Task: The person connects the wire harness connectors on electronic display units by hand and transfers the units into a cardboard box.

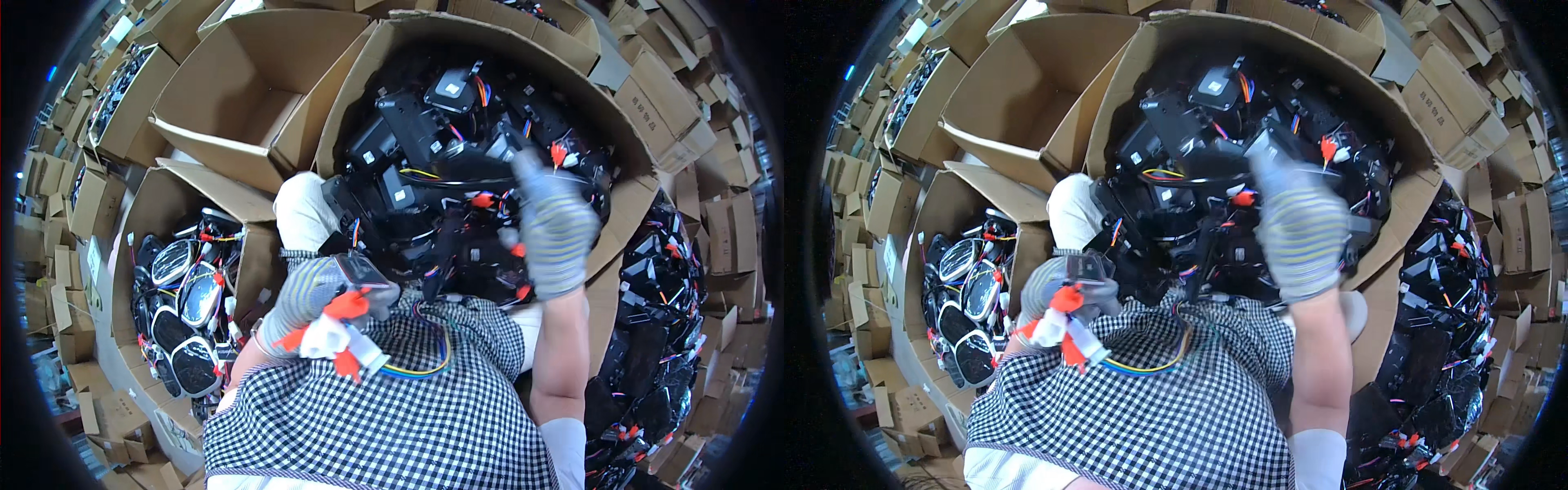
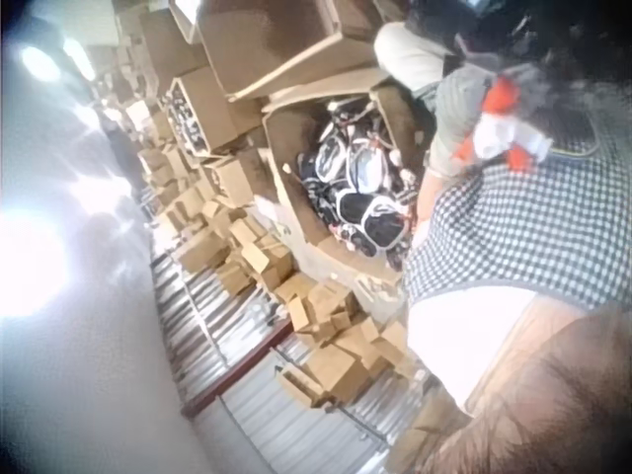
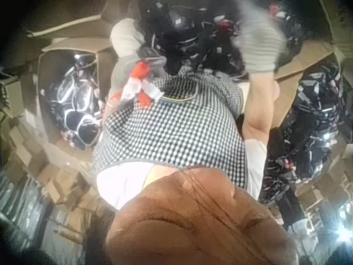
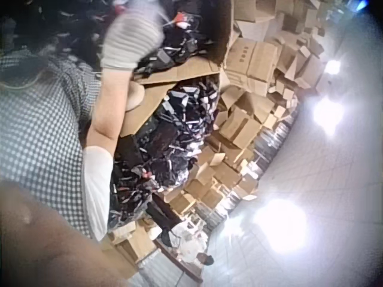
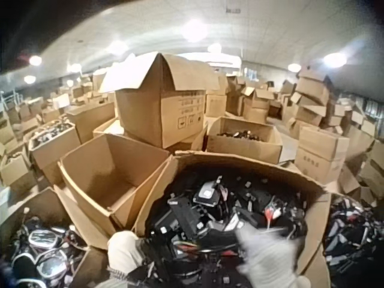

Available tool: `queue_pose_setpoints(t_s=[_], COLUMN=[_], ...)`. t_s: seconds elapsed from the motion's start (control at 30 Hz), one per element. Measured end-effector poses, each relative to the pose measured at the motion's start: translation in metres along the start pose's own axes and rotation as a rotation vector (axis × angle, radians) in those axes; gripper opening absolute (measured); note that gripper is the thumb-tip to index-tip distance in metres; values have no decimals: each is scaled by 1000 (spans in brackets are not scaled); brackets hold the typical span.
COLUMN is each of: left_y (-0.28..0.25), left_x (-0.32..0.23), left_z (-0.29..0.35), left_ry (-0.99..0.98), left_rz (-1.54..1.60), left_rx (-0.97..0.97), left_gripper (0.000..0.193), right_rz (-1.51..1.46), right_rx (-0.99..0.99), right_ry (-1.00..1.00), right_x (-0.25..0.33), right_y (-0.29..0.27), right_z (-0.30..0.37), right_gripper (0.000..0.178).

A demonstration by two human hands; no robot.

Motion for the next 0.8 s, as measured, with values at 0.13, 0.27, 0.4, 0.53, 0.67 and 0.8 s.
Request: queue_pose_setpoints(t_s=[0.13,0.27,0.4,0.53,0.67,0.8], left_y=[7,18,18,12,13,35], left_x=[1,-11,-13,-21,-33,-28], left_z=[-33,-27,-25,-29,-46,-54], left_ry=[71,135,106,81,112,202], left_rz=[176,-58,-41,-25,17,-77], left_rx=[-94,-124,-131,-140,-115,-83], left_gripper=[28,19,19,20,20,33], right_rz=[-463,-136,119,73,-193,-907], right_rx=[-99,434,374,136,-88,274], right_ry=[327,375,597,926,833,781], right_x=[-13,-22,-120,-236,-245,-73], right_y=[-8,71,73,51,56,14], right_z=[12,41,71,154,205,135], right_gripper=[30,27,28,28,32,46])
Point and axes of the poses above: each hand's wrist, its own z-axis away from the middle knuckle, its own y-axis out of the palm, x = y × z, the point moved 9 cm from there along -z, towards the middle knuckle, and after that the axes turned 12 degrees about y, right-handed, at the moved point
